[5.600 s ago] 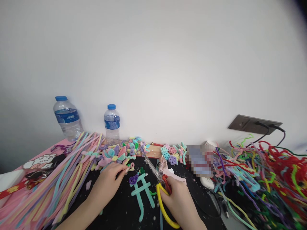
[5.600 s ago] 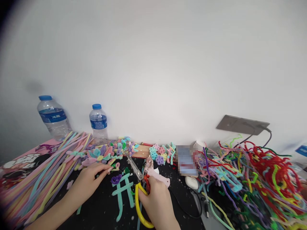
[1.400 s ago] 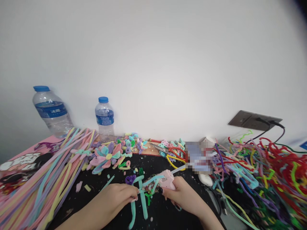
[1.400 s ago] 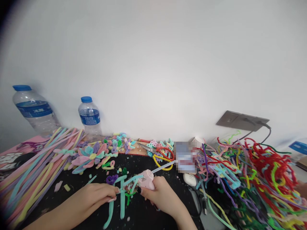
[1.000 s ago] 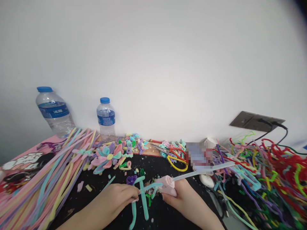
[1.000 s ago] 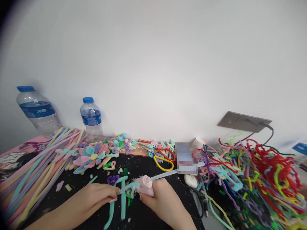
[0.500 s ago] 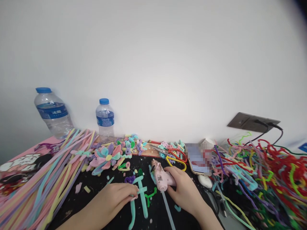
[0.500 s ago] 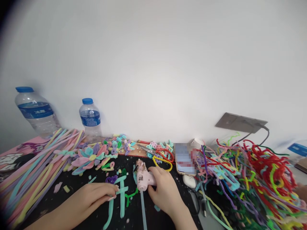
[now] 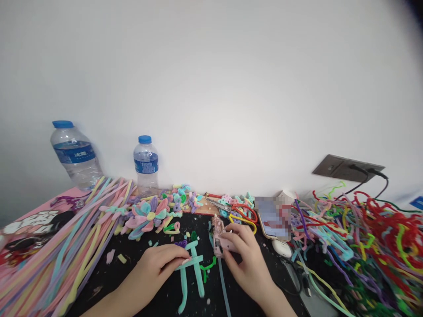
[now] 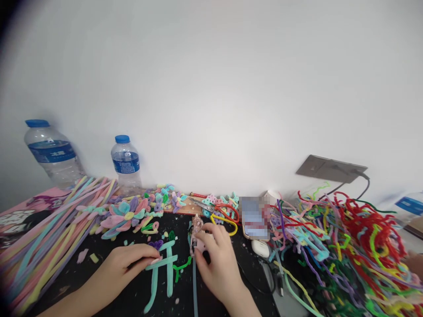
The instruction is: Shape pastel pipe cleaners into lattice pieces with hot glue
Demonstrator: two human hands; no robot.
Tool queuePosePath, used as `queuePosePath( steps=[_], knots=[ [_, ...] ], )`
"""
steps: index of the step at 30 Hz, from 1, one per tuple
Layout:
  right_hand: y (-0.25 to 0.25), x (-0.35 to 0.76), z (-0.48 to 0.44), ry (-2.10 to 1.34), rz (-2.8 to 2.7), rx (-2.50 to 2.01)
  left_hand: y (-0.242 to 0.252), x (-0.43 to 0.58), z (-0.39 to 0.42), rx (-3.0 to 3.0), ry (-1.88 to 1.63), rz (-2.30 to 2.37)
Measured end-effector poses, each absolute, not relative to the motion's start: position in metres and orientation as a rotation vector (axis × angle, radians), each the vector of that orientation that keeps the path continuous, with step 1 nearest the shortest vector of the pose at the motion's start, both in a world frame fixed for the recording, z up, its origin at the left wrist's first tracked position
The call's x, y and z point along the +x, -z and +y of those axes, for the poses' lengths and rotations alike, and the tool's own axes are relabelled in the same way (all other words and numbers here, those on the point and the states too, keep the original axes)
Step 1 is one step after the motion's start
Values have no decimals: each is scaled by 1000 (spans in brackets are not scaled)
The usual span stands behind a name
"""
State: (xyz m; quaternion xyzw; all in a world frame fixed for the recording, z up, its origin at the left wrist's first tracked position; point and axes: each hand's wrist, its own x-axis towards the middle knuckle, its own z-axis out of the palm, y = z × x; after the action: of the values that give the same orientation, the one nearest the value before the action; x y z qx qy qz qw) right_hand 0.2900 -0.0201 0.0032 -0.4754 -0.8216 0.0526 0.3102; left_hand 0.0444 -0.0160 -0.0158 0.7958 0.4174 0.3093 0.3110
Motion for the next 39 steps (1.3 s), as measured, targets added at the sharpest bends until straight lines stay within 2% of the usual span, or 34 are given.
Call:
queuePosePath(
  steps=[5,17,39],
  knots=[
    [3,264,-33,-267,-2277,-1078,9,49,-20,1992,-768,1098],
    [5,245,-38,-227,-2248,-955,20,52,-24,1995,-712,993],
    [21,245,-31,-399,-2030,-1027,9,55,-24,1953,-705,1028]
  ],
)
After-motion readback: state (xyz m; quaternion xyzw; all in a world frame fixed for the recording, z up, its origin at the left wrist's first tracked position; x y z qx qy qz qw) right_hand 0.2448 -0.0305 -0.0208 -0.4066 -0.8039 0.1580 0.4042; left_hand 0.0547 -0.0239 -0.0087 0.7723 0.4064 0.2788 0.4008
